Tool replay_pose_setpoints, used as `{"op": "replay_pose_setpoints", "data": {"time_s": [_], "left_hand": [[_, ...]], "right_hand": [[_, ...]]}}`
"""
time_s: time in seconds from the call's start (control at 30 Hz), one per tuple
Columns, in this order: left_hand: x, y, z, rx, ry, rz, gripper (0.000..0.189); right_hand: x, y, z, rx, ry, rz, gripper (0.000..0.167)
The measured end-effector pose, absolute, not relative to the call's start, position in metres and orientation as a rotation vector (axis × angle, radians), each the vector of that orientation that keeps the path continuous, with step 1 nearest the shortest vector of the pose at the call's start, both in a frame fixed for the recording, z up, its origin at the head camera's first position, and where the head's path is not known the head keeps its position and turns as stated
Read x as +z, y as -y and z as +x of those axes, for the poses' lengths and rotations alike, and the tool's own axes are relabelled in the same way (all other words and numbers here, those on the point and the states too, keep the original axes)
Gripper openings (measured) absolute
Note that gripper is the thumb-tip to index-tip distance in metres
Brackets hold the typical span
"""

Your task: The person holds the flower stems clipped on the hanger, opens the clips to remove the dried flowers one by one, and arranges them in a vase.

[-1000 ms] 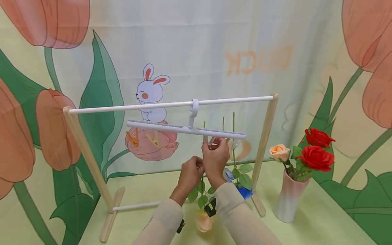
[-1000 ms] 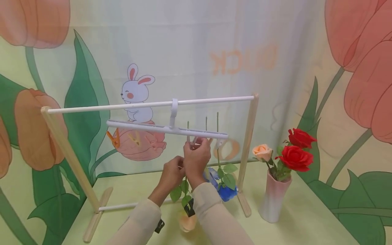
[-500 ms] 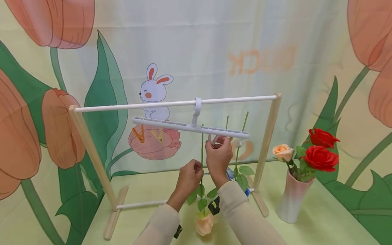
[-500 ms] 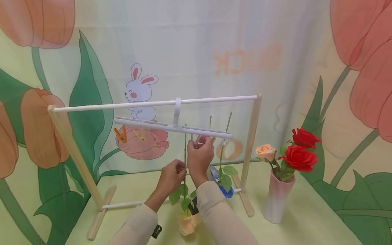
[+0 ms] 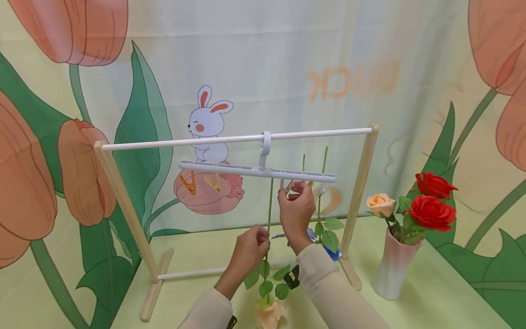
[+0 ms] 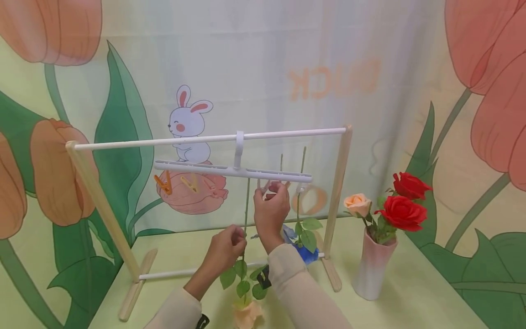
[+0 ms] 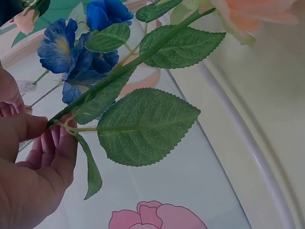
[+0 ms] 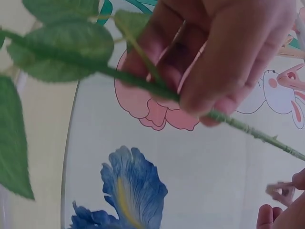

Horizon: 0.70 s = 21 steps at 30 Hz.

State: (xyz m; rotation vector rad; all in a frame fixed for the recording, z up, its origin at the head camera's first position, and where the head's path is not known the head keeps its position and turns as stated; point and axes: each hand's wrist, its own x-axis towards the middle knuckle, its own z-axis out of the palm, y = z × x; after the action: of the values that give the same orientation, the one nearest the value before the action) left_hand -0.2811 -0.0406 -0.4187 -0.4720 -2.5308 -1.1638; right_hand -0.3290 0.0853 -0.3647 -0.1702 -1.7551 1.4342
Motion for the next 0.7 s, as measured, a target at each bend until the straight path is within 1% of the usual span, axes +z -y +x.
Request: {"op": "replay_pose_setpoints", "data": {"time_s": [0.37, 0.53, 0.7], "left_hand": [[-0.413, 0.052, -0.267, -1.020, 2.472, -0.556, 0.010], [-0.404, 0.055, -0.264, -0.897, 2.424, -0.599, 0.011], [-0.395, 0.056, -0.261, -0.746, 2.365, -0.621, 0.013]], "right_hand": [[-0.366, -0.093, -0.312, 1.459, 1.777, -0.114, 0.044], [-0.368, -0.101, -0.298, 1.348, 1.762, -0.011, 0.039], [-0.378, -0.108, -0.285, 0.992, 1.801, 0.252, 0.026]]}}
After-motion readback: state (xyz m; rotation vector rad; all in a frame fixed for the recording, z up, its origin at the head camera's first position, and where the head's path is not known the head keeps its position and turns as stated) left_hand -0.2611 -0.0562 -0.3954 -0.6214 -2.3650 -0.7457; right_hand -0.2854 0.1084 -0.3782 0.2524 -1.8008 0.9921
